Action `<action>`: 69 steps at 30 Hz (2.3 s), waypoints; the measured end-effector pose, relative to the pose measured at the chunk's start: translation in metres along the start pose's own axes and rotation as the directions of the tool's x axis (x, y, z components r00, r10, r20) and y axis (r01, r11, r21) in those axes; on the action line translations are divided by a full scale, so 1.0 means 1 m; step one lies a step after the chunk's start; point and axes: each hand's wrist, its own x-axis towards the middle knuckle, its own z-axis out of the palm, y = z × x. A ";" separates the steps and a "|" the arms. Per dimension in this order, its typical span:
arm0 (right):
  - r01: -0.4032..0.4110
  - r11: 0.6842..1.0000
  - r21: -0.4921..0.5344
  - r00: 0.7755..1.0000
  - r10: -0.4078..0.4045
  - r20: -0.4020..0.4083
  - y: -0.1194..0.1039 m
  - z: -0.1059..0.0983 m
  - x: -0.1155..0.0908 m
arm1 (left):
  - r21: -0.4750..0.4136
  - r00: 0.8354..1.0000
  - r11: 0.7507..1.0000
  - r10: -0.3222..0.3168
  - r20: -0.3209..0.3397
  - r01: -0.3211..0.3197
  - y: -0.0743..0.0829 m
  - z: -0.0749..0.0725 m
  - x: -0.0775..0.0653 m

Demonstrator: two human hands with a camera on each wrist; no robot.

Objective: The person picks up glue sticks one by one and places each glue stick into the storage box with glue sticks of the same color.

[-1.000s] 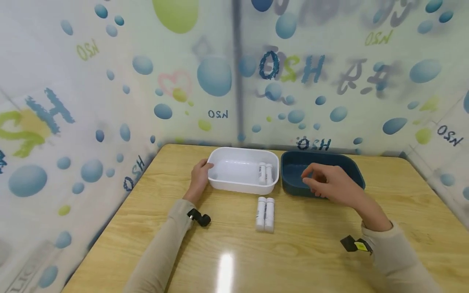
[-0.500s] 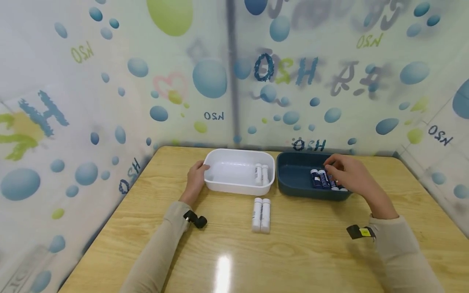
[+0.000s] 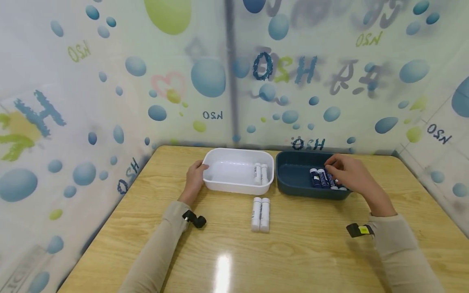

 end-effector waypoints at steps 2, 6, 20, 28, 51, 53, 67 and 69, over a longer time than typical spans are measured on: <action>0.022 0.999 -0.023 1.000 -0.023 -0.011 -0.003 0.001 0.001 | -0.005 1.000 1.000 0.001 -0.003 -0.001 0.001 0.000 0.000; 0.062 0.997 -0.051 0.998 -0.062 -0.011 -0.011 0.006 0.002 | -0.007 1.000 1.000 -0.001 -0.002 0.001 0.002 -0.001 0.000; 0.251 0.967 -0.037 0.967 -0.249 0.053 -0.077 0.046 -0.012 | -0.002 1.000 1.000 -0.012 -0.008 0.012 0.001 0.001 -0.002; 0.202 0.979 -0.017 0.964 -0.195 0.180 -0.101 0.082 -0.018 | 0.012 1.000 1.000 0.000 -0.015 0.001 -0.001 0.001 -0.001; 0.060 0.996 -0.063 0.950 -0.038 0.309 -0.105 0.128 -0.019 | -0.014 1.000 1.000 -0.004 0.011 0.004 0.000 -0.001 -0.003; 0.079 0.995 -0.057 0.948 -0.057 0.314 -0.105 0.130 -0.019 | -0.016 1.000 1.000 -0.005 0.009 0.005 0.000 -0.001 -0.003; 0.044 0.999 0.021 0.935 -0.049 0.350 -0.101 0.134 -0.021 | 0.007 1.000 1.000 -0.010 0.005 0.010 -0.001 -0.001 -0.001; 0.031 0.999 0.042 0.931 -0.044 0.361 -0.102 0.134 -0.020 | 0.009 1.000 1.000 -0.001 -0.002 0.001 0.000 -0.001 -0.001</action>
